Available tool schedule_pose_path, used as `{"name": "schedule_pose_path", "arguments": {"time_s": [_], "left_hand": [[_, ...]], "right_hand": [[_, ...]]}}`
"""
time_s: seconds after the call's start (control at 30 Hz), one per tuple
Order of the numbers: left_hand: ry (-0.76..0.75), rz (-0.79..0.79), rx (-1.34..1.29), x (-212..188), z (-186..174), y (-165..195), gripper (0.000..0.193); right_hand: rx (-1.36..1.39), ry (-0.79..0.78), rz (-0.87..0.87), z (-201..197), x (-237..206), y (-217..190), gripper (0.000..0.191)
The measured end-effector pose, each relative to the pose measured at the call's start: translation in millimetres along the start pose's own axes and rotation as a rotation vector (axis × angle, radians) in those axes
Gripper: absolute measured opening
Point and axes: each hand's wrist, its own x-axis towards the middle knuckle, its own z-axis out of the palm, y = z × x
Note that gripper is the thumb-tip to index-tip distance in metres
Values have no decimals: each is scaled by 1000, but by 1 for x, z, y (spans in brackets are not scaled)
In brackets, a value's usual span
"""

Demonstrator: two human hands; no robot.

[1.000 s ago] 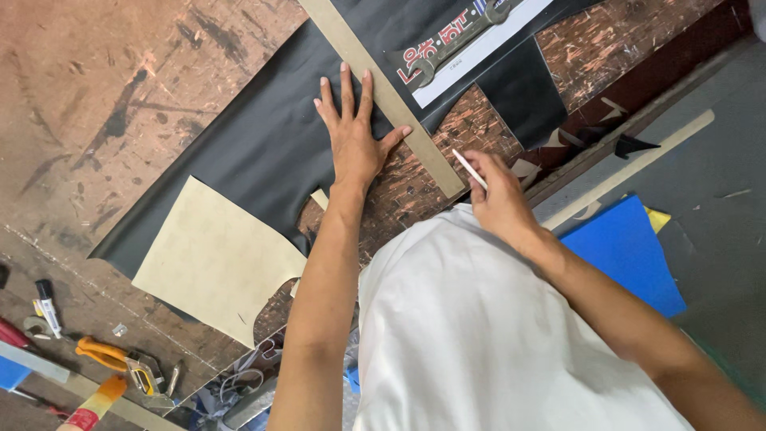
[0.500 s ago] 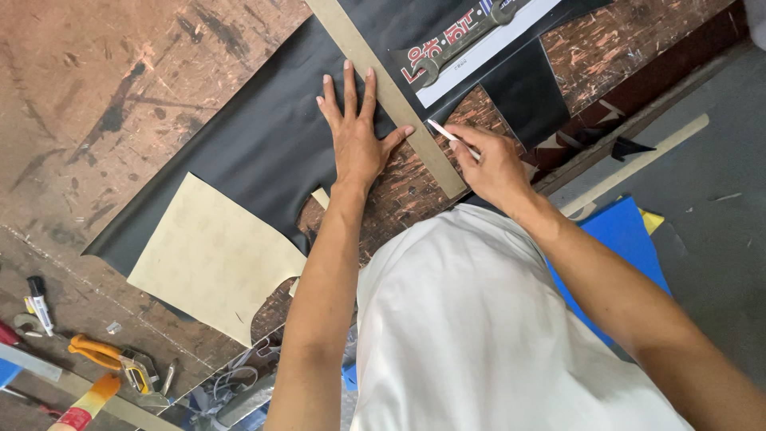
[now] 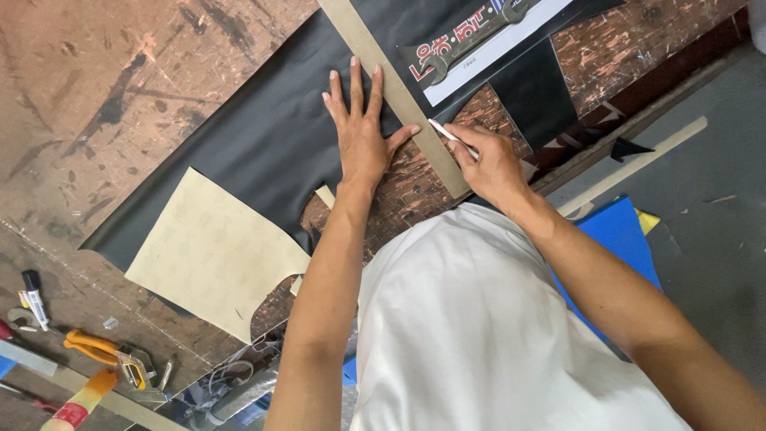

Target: The person places a printed template on a black leather sheet, secures it with a wrench and a metal ring, then uses a ruler and white marker to draw a straight line. They then use scissors to cut the leather along the marked line and remove the template.

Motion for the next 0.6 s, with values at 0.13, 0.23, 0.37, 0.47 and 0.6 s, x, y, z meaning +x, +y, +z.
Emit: {"name": "schedule_pose_path", "arguments": {"time_s": [0.13,0.23,0.37,0.47,0.6], "left_hand": [[16,6,0,-1,1,-2,113],[8,8,5,-1,1,-3,114],[13,3,8,0,1,-4,114],[10,4,12,0,1,-4,113],[3,3,22,0,0,-4,113]], "right_hand": [[-12,-3,-10,2,1,0,30],[-20,-12,4,2,2,0,30],[-9,-25,25,2,2,-2,31],[-7,-22,5,2,1,-3,31],[-12,-29,29,3,1,-2,31]]}}
